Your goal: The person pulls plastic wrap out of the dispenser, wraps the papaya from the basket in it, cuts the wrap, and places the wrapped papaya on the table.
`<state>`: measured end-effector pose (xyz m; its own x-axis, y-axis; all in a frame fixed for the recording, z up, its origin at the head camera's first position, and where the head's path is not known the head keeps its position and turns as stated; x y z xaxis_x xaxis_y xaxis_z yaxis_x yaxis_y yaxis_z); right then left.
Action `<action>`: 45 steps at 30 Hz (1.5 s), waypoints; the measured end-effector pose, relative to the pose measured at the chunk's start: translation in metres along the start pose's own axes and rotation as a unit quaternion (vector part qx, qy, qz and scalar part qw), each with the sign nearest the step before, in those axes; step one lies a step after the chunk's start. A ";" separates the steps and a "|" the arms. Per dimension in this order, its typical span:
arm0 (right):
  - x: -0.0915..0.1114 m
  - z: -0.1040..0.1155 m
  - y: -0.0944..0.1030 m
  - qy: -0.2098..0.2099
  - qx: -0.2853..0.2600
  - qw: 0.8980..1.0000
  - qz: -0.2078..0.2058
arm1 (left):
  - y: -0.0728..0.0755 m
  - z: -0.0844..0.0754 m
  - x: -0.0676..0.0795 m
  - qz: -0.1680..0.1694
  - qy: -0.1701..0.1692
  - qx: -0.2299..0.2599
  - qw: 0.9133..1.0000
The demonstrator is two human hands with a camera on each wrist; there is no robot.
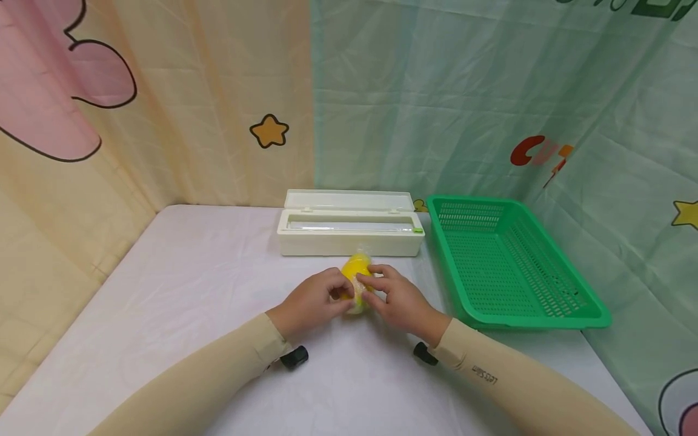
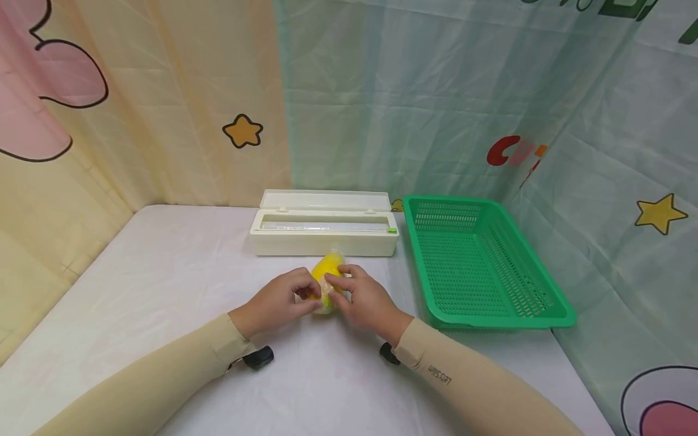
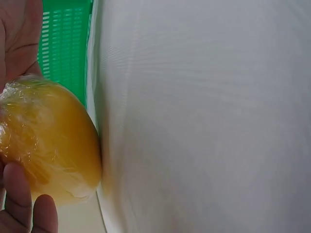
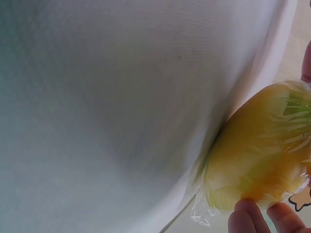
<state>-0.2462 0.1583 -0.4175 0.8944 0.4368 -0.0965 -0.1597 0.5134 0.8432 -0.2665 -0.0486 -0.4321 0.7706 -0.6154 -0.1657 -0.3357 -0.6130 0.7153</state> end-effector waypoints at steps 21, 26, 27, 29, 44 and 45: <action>-0.006 -0.003 -0.004 -0.043 -0.076 0.996 0.001 | 0.003 0.005 -0.003 -0.026 0.043 -0.002 0.999; -0.011 -0.006 -0.005 -0.107 -0.081 0.990 0.032 | 0.004 0.006 -0.005 -0.020 0.051 0.010 0.998; -0.012 -0.006 -0.006 -0.116 -0.086 0.989 0.041 | 0.004 0.007 -0.005 -0.018 0.054 0.013 0.998; -0.014 -0.008 -0.008 -0.127 -0.100 0.985 0.055 | 0.004 0.008 -0.004 -0.013 0.062 0.020 0.998; -0.003 -0.003 -0.008 -0.093 -0.165 0.979 0.075 | 0.008 0.001 0.004 -0.007 0.110 0.071 0.991; -0.003 -0.003 -0.007 -0.090 -0.169 0.978 0.078 | 0.008 -0.001 0.004 -0.009 0.112 0.071 0.991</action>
<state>-0.2486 0.1554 -0.4247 0.9021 0.4080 0.1405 -0.4026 0.6788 0.6141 -0.2652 -0.0555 -0.4267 0.8729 -0.4878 -0.0102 -0.3818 -0.6958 0.6084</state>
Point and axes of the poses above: each hand's wrist, its own x-axis away from the middle knuckle, its own y-axis out of the back of the hand, z = x × y, the point moved 2 cm from there along -x, towards the middle knuckle, and after that the axes turned 5 degrees about z, right-handed, at the moved point
